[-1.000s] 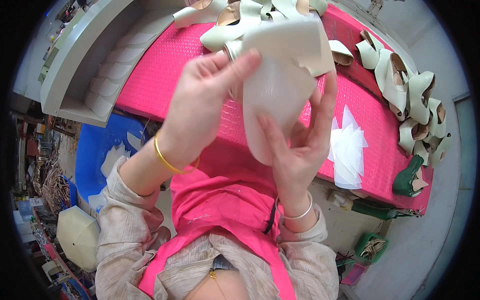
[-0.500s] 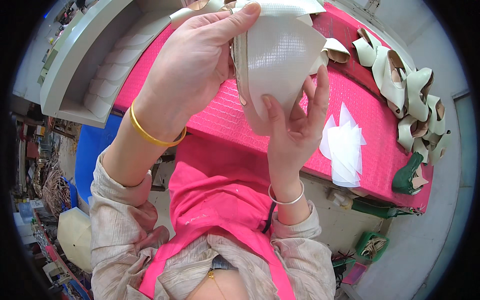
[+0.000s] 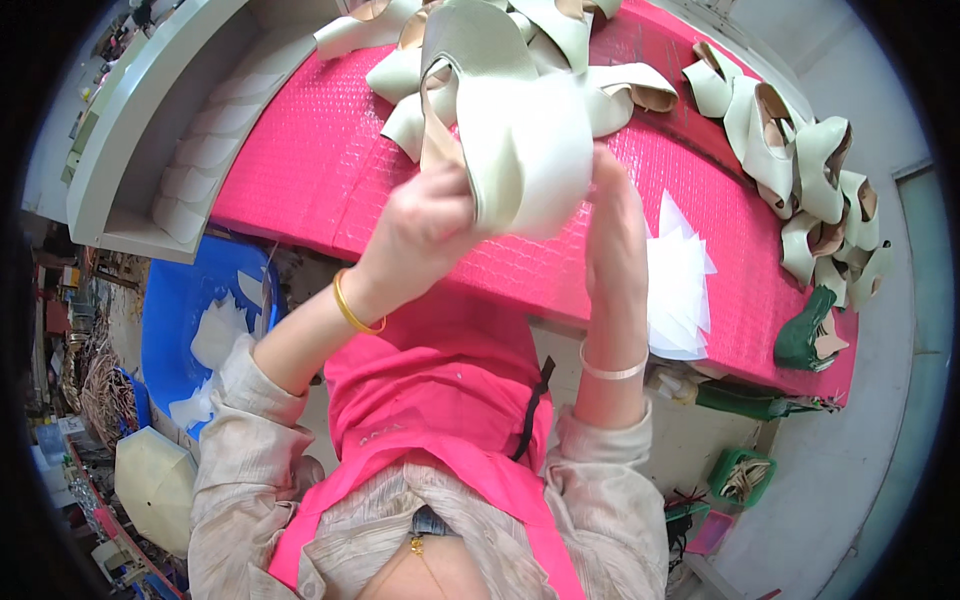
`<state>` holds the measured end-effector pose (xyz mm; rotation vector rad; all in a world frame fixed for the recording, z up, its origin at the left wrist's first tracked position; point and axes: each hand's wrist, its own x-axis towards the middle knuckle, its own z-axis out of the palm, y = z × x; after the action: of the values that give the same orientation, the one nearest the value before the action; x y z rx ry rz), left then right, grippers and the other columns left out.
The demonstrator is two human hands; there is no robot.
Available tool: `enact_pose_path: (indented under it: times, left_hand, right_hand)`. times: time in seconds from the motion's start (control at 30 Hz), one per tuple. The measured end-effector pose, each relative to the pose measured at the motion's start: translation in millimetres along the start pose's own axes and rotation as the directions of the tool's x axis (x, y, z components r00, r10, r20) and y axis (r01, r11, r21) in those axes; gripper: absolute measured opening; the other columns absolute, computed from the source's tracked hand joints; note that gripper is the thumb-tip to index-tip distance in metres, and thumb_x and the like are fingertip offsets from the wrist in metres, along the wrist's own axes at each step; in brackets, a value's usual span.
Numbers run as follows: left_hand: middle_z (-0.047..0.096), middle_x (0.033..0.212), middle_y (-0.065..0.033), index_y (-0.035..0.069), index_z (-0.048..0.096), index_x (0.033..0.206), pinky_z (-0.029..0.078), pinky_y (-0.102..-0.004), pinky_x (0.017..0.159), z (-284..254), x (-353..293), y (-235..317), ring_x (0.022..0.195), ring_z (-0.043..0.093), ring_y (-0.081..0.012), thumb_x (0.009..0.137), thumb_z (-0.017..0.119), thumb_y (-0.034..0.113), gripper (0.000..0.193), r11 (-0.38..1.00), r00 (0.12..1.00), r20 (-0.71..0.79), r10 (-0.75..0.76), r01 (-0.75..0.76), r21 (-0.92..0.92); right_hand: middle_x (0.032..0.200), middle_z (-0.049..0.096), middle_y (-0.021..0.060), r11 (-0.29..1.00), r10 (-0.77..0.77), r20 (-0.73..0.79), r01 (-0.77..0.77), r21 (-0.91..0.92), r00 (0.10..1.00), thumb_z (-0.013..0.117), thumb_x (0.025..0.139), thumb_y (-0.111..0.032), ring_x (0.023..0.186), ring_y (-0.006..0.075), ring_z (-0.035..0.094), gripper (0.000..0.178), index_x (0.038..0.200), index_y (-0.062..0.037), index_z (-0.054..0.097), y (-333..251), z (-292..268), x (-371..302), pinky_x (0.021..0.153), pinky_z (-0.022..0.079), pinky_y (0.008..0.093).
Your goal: Organizing and assembling various fabric and leather components for shoe uppers.
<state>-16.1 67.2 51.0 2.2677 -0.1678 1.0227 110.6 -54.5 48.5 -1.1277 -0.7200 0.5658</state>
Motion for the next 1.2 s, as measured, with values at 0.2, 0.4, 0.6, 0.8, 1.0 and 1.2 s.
enact_pose_path:
  times: [0.2, 0.4, 0.6, 0.8, 1.0, 1.2]
  left_hand:
    - [0.057, 0.078, -0.0107, 0.000, 0.058, 0.079, 0.038, -0.0365, 0.088, -1, -62, -11, 0.081, 0.054, -0.0274, 0.063, 0.059, -0.004, 0.016, 0.910, 0.916, 0.123, -0.382, 0.396, -0.125]
    - [0.055, 0.078, -0.0099, 0.001, 0.058, 0.083, 0.034, -0.0372, 0.085, -15, -72, -21, 0.080, 0.052, -0.0256, 0.063, 0.061, -0.002, 0.021, 0.896, 0.907, 0.193, -0.375, 0.407, -0.176]
    - [0.054, 0.077, -0.0083, 0.004, 0.060, 0.085, 0.037, -0.0346, 0.080, -24, -75, -16, 0.080, 0.049, -0.0235, 0.068, 0.064, 0.007, 0.017, 0.867, 0.902, 0.297, -0.313, 0.399, -0.299]
    - [0.058, 0.084, -0.0076, 0.004, 0.061, 0.087, 0.031, -0.0322, 0.093, -27, -91, -16, 0.084, 0.052, -0.0196, 0.074, 0.065, 0.022, 0.024, 0.806, 0.836, 0.425, -0.347, 0.498, -0.321]
    - [0.056, 0.100, -0.0082, -0.001, 0.049, 0.111, 0.037, -0.0280, 0.088, -24, -82, -11, 0.095, 0.050, -0.0147, 0.073, 0.067, 0.020, 0.047, 0.323, 0.659, 0.641, -0.394, 0.752, -0.574]
    - [0.049, 0.109, -0.0047, 0.000, 0.033, 0.125, 0.042, -0.0267, 0.082, 3, -69, 8, 0.099, 0.049, -0.0115, 0.076, 0.062, 0.007, 0.057, -0.025, 0.637, 0.540, -0.549, 0.634, -0.773]
  right_hand:
    - [0.083, 0.057, 0.0102, 0.931, -0.144, 0.075, 0.110, 0.348, 0.987, 0.056, 0.082, -0.010, 0.079, 0.0196, 0.054, 0.028, 0.106, -0.0011, 0.044, 20, 15, -41, 0.071, 0.044, 0.0295]
    - [0.076, 0.060, 0.0120, 0.990, -0.143, 0.341, 0.127, 0.069, 0.929, 0.065, 0.069, 0.002, 0.072, 0.0192, 0.058, 0.015, 0.082, 0.0024, 0.058, -4, 12, -45, 0.066, 0.046, 0.0281]
    - [0.074, 0.062, 0.0065, 0.979, 0.078, -0.136, -0.102, -0.178, 0.988, 0.069, 0.068, -0.006, 0.068, 0.0111, 0.057, 0.013, 0.078, 0.0003, 0.063, 12, 27, 12, 0.064, 0.043, 0.0216]
    - [0.074, 0.062, 0.0055, 0.969, 0.213, -0.106, -0.224, -0.101, 0.971, 0.069, 0.069, -0.006, 0.068, 0.0106, 0.057, 0.014, 0.080, 0.0000, 0.064, 34, 23, 1, 0.063, 0.043, 0.0213]
    - [0.073, 0.062, 0.0050, 0.959, 0.187, -0.050, -0.194, -0.207, 0.981, 0.066, 0.071, -0.004, 0.067, 0.0090, 0.056, 0.011, 0.081, -0.0006, 0.063, 26, 35, -25, 0.062, 0.043, 0.0205]
    - [0.086, 0.050, 0.0063, 0.598, -0.096, 0.147, 0.175, -0.782, 0.984, 0.074, 0.061, -0.009, 0.080, 0.0130, 0.051, 0.030, 0.087, -0.0027, 0.059, 23, 36, -31, 0.068, 0.044, 0.0255]
